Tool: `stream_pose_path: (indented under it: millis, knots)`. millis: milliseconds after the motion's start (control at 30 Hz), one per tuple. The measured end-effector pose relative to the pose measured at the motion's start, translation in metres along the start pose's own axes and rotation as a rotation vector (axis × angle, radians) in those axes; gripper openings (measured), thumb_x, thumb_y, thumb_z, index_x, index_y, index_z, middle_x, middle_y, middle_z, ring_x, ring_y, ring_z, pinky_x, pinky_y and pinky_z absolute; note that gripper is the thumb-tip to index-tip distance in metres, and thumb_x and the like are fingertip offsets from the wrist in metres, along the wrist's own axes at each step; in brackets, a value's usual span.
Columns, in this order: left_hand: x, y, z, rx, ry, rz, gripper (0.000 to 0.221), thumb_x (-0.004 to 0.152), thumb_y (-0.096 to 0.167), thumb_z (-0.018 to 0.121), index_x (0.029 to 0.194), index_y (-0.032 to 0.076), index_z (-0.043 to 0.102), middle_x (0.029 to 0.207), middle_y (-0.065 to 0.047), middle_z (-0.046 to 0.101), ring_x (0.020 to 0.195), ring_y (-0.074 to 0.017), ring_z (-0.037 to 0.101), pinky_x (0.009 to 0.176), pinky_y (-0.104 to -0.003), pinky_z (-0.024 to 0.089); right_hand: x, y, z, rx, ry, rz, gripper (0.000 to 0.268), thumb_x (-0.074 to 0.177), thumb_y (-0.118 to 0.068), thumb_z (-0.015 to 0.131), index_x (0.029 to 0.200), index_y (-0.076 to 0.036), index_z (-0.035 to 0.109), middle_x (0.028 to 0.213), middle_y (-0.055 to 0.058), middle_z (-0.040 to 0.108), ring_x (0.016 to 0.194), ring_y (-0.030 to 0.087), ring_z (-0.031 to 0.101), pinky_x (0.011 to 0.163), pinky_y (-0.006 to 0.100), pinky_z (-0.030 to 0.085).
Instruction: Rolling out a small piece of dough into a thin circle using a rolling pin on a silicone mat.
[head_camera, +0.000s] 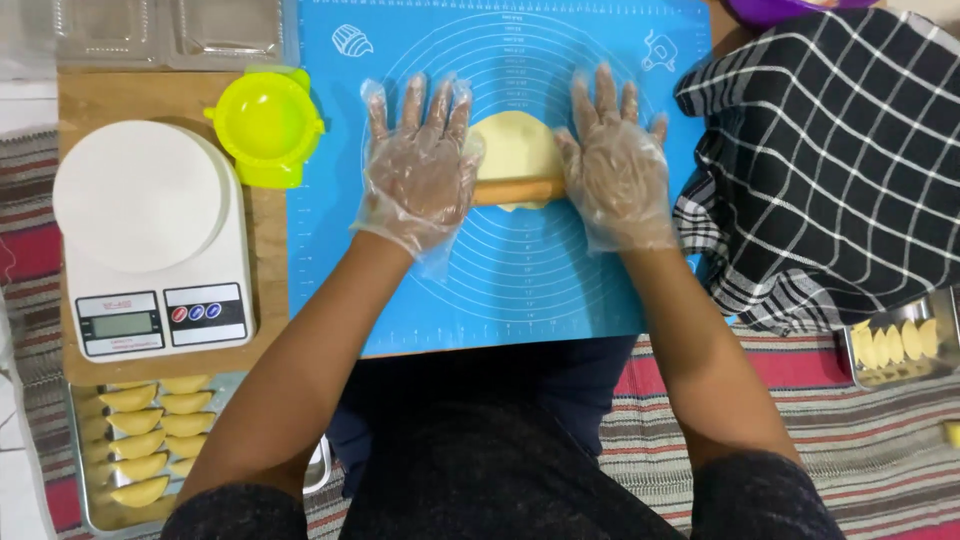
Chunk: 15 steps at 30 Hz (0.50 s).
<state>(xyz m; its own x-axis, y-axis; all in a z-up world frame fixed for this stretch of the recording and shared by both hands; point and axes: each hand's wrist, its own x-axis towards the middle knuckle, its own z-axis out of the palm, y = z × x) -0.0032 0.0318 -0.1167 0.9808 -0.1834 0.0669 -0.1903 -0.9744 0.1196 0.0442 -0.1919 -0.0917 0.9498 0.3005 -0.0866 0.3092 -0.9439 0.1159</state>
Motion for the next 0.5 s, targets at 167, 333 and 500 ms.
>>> stream_pose_path:
  millis: [167,333,500]
  knots:
    - [-0.016,0.008,0.005,-0.028,0.011,0.004,0.063,0.111,0.047,0.007,0.165,0.017,0.013,0.172,-0.007,0.013,0.158,-0.0367,0.007,0.125,-0.062,-0.005,-0.03,0.0,0.001,0.062,0.068,-0.005,0.062,0.112,-0.047,0.015,0.167,-0.019,0.014,0.172,0.009,0.012,0.154,0.043,0.022,0.118,0.068,0.021]
    - [-0.035,0.016,0.003,0.016,0.134,0.039,0.063,0.113,0.047,0.018,0.166,0.015,0.021,0.172,-0.01,0.023,0.158,-0.0392,0.012,0.125,-0.065,0.0,-0.044,0.002,0.01,0.099,0.224,-0.055,0.064,0.111,-0.048,0.016,0.164,-0.016,0.03,0.169,0.015,0.026,0.149,0.05,0.032,0.112,0.076,0.022]
    - [-0.06,0.017,0.003,0.273,0.275,0.129,0.066,0.114,0.06,0.032,0.162,0.016,0.044,0.167,-0.015,0.036,0.158,-0.0377,0.007,0.12,-0.066,-0.007,-0.07,0.01,0.014,0.178,0.206,-0.089,0.072,0.105,-0.061,0.006,0.166,-0.028,0.024,0.17,0.014,0.019,0.149,0.049,0.029,0.114,0.079,0.017]
